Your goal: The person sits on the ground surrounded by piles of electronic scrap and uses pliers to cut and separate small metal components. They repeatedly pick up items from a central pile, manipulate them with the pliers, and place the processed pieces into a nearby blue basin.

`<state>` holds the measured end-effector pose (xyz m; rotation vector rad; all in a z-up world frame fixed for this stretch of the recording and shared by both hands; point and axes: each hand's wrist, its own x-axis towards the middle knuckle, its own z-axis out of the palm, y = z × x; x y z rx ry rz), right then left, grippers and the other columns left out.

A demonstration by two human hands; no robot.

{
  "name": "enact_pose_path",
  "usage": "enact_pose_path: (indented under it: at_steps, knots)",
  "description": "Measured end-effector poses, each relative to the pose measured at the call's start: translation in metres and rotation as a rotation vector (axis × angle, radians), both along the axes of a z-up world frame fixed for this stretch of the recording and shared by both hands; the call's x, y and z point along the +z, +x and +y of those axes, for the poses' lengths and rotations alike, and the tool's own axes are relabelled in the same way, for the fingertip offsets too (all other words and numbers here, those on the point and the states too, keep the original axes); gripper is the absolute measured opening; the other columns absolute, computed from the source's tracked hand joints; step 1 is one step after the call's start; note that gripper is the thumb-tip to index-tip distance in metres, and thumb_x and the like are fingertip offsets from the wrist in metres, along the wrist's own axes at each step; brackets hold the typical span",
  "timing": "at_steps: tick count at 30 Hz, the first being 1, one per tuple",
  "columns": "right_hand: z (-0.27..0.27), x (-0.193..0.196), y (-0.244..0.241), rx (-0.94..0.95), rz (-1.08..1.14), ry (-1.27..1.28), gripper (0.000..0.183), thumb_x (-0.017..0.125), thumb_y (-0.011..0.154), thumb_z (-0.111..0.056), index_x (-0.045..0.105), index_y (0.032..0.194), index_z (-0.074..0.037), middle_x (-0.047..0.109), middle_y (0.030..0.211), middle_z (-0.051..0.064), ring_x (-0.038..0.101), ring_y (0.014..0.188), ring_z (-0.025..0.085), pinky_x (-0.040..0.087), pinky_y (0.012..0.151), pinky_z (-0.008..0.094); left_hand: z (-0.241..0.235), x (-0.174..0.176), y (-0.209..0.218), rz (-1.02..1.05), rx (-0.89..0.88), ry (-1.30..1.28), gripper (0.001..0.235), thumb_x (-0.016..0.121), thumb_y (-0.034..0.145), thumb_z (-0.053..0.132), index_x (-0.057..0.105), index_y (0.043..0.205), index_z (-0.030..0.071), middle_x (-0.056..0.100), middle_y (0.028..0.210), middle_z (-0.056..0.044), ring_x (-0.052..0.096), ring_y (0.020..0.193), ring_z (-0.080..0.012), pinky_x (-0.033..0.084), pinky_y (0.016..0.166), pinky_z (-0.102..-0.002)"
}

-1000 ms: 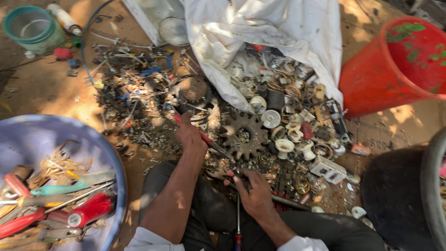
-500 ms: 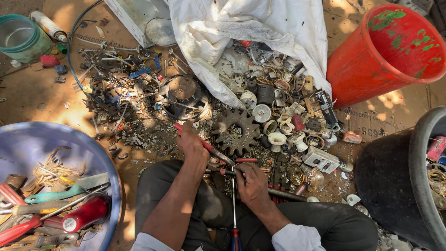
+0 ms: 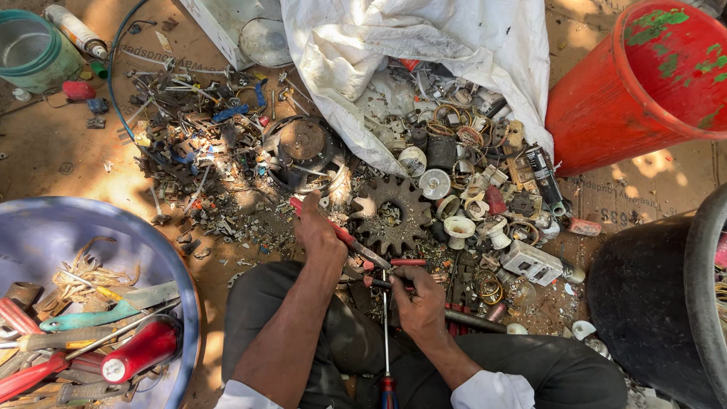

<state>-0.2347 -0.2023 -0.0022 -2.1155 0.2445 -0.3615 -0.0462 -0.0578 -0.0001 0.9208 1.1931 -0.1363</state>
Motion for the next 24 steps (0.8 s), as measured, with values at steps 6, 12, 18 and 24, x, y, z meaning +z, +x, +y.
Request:
enact_pose_path:
  at_steps: [6,12,18,24]
  knots:
    - [-0.003,-0.006,0.004,-0.103,0.264,0.430,0.018,0.073,0.091,-0.011,0.073,0.105,0.001,0.076,0.082,0.005,0.071,0.071,0.008,0.057,0.065,0.024,0.000,-0.006,-0.001,-0.063,0.016,-0.020,0.056,0.075,0.081,0.033,0.054,0.121,0.001,0.050,0.104,-0.008,0.049,0.094,-0.0217,0.041,0.086,-0.044]
    - [-0.005,-0.004,0.003,-0.141,0.318,0.297,0.015,0.074,0.090,-0.007,0.074,0.103,0.001,0.076,0.081,0.008,0.069,0.070,0.012,0.056,0.063,0.028,0.000,-0.009,-0.005,-0.092,0.016,-0.085,0.057,0.074,0.083,0.033,0.052,0.123,0.000,0.044,0.106,-0.009,0.044,0.096,-0.0242,0.041,0.087,-0.048]
    - [-0.016,-0.004,0.014,-0.209,0.275,1.162,0.011,0.065,0.087,0.003,0.065,0.097,0.001,0.072,0.092,0.014,0.074,0.079,0.025,0.067,0.074,0.042,0.004,-0.001,-0.007,-0.089,-0.042,-0.190,0.062,0.070,0.086,0.040,0.046,0.132,0.005,0.043,0.112,-0.009,0.046,0.099,-0.0231,0.041,0.090,-0.053]
    - [-0.020,-0.001,0.013,-0.043,0.299,1.328,0.043,0.057,0.072,0.008,0.061,0.113,-0.002,0.069,0.090,0.012,0.070,0.072,0.023,0.059,0.057,0.037,-0.002,0.001,-0.008,-0.037,-0.064,-0.201,0.065,0.072,0.085,0.043,0.049,0.132,0.005,0.043,0.105,-0.011,0.049,0.081,-0.0268,0.048,0.069,-0.051]
